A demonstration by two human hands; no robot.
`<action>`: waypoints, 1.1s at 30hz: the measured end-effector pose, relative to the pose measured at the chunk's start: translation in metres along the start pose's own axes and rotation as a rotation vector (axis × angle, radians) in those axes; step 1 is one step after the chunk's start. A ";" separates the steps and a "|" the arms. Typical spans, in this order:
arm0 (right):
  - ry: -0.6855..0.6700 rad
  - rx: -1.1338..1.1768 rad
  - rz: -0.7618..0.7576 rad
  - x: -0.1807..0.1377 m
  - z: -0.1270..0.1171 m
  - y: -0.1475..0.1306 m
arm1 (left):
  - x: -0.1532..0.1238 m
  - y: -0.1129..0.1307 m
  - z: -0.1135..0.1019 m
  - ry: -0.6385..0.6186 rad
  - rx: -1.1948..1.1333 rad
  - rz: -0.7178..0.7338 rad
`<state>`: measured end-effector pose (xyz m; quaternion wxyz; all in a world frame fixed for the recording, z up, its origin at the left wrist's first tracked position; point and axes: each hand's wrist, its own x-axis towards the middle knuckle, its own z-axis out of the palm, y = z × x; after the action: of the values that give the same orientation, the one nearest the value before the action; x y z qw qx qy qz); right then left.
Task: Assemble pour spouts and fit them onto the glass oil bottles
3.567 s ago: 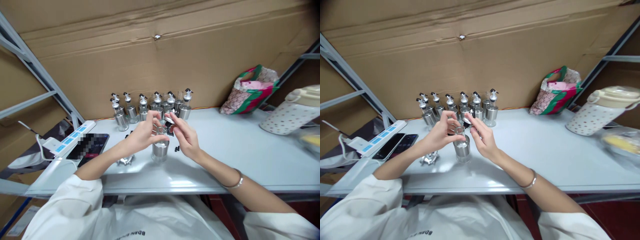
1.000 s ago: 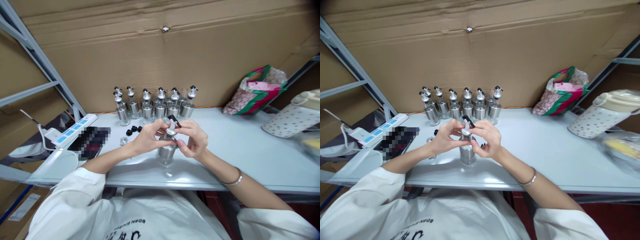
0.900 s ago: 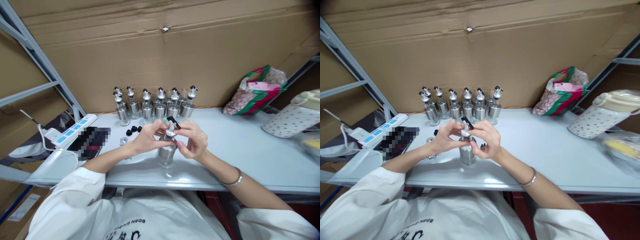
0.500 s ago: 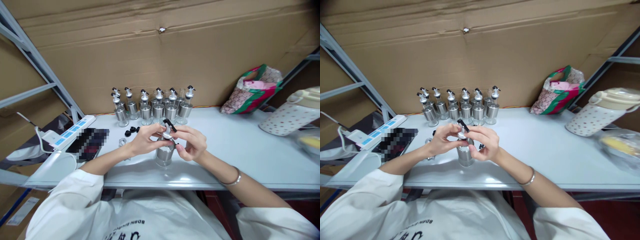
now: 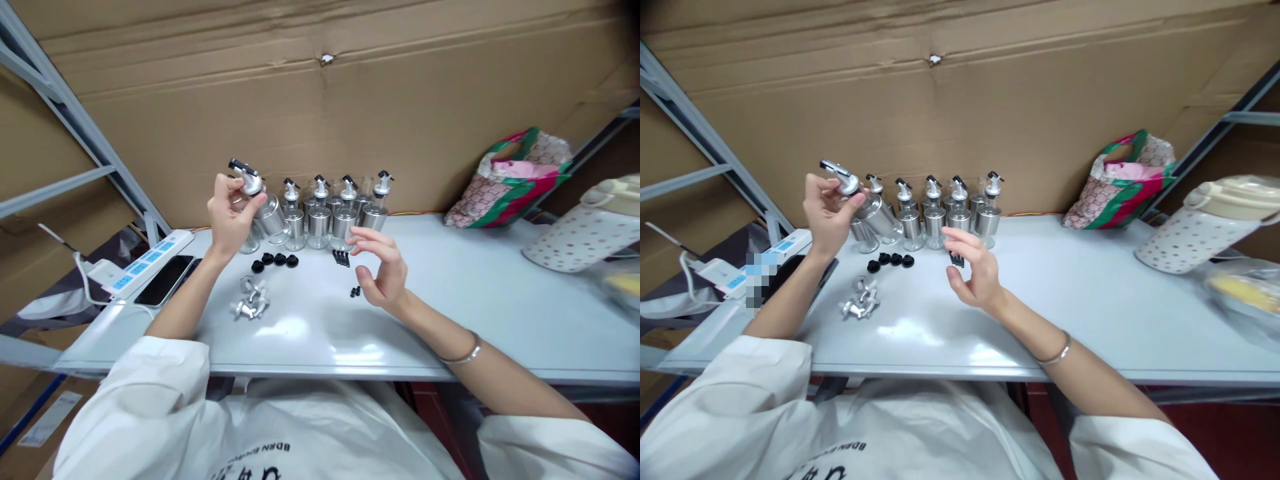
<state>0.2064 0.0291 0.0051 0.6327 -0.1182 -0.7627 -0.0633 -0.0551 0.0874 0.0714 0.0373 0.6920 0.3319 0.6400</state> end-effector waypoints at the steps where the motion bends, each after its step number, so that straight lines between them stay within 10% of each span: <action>1: -0.016 -0.034 -0.028 0.001 -0.001 0.000 | 0.001 -0.010 0.000 0.001 0.043 -0.032; 17: -0.105 -0.161 -0.112 0.003 -0.002 -0.001 | -0.021 -0.080 0.018 -0.172 0.118 -0.227; 33: -0.151 -0.155 -0.078 0.002 0.000 -0.003 | -0.012 -0.069 0.010 -0.254 0.248 -0.157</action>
<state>0.2049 0.0267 0.0076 0.5594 -0.1413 -0.8051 -0.1375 -0.0742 0.1387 0.0258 0.0429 0.7385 0.4537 0.4969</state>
